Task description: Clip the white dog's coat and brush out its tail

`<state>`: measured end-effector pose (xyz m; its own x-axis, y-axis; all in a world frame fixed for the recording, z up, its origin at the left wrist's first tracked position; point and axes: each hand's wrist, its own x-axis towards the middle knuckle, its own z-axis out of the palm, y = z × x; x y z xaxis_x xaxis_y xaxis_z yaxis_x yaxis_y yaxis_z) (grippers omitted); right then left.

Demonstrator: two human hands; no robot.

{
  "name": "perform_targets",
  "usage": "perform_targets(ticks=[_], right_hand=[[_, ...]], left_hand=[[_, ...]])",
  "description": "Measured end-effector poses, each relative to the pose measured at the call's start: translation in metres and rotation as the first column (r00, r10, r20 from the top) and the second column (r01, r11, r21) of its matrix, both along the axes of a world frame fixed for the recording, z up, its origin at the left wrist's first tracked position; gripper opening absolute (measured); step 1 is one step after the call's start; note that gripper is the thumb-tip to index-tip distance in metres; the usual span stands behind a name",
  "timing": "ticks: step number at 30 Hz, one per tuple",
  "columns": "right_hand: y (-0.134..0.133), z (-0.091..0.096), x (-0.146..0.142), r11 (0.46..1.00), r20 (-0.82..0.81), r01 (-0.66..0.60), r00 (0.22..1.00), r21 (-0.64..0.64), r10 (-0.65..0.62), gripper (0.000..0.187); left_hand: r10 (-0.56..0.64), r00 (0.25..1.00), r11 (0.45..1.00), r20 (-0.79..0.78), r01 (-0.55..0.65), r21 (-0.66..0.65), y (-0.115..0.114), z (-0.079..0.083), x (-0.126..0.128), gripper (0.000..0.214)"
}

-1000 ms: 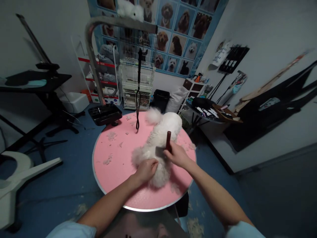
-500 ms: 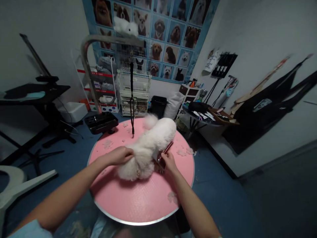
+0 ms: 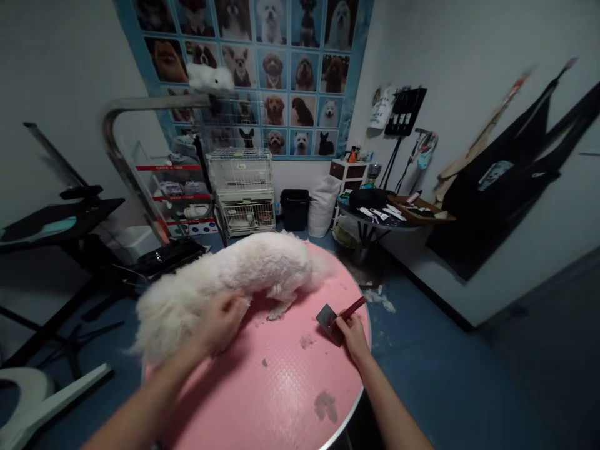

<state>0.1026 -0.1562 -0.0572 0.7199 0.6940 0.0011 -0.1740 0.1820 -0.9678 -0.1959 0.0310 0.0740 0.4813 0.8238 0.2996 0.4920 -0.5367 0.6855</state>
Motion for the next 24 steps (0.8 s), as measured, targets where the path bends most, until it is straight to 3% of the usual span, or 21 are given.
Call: perform_targets(ticks=[1,2,3,5,7,10,13,15,19,21,23,24], right_hand=[[0.0,-0.004,-0.005,0.998,-0.037,0.049,0.998,0.028,-0.048,0.034],[0.001,-0.005,-0.007,0.995,-0.077,0.086,0.994,0.044,-0.082,0.033],[0.002,-0.004,-0.007,0.991,-0.118,0.12,0.987,0.053,-0.113,0.03],[0.003,-0.001,-0.002,0.984,-0.173,0.171,0.972,0.055,-0.16,0.025],[0.002,0.002,0.003,0.981,-0.19,0.192,0.965,0.039,-0.181,0.023],[-0.005,0.003,0.003,0.976,-0.211,0.218,0.955,0.017,-0.209,0.021],[-0.012,0.006,-0.007,0.977,-0.225,0.214,0.953,0.022,-0.203,0.027],[-0.012,0.012,-0.019,0.989,-0.215,0.146,0.967,0.016,-0.139,0.038],[-0.002,0.029,-0.046,0.999,-0.01,-0.042,0.999,-0.024,0.042,0.039],[-0.001,0.035,-0.053,0.99,0.073,-0.107,0.991,-0.095,0.114,0.027],[-0.01,0.04,-0.053,0.974,0.068,-0.142,0.985,-0.174,0.156,0.011],[-0.02,0.041,-0.05,0.968,0.052,-0.151,0.985,-0.199,0.164,0.011]], left_hand=[[-0.115,0.993,0.992,-0.003,0.115,-0.059,-0.01,-0.015,0.026,0.027],[-0.241,0.968,0.941,0.076,0.252,-0.225,-0.014,-0.029,0.051,0.032],[-0.288,0.939,0.852,0.186,0.34,-0.398,-0.013,-0.041,0.075,0.035],[-0.115,0.904,0.671,0.412,0.377,-0.639,-0.001,-0.056,0.116,0.034],[0.007,0.853,0.537,0.522,0.438,-0.721,0.014,-0.06,0.14,0.031],[0.027,0.823,0.398,0.567,0.512,-0.761,0.025,-0.055,0.139,0.022],[0.04,0.819,0.293,0.572,0.538,-0.79,0.018,-0.054,0.107,0.021],[0.023,0.813,0.227,0.582,0.562,-0.795,0.007,-0.055,0.084,0.024],[0.008,0.762,0.158,0.647,0.638,-0.753,-0.015,-0.053,0.05,0.035],[0.004,0.757,0.167,0.654,0.644,-0.746,-0.022,-0.044,0.038,0.041],[0.01,0.779,0.262,0.627,0.603,-0.754,-0.027,-0.03,0.028,0.042],[0.017,0.799,0.35,0.602,0.559,-0.752,-0.029,-0.021,0.023,0.04]])
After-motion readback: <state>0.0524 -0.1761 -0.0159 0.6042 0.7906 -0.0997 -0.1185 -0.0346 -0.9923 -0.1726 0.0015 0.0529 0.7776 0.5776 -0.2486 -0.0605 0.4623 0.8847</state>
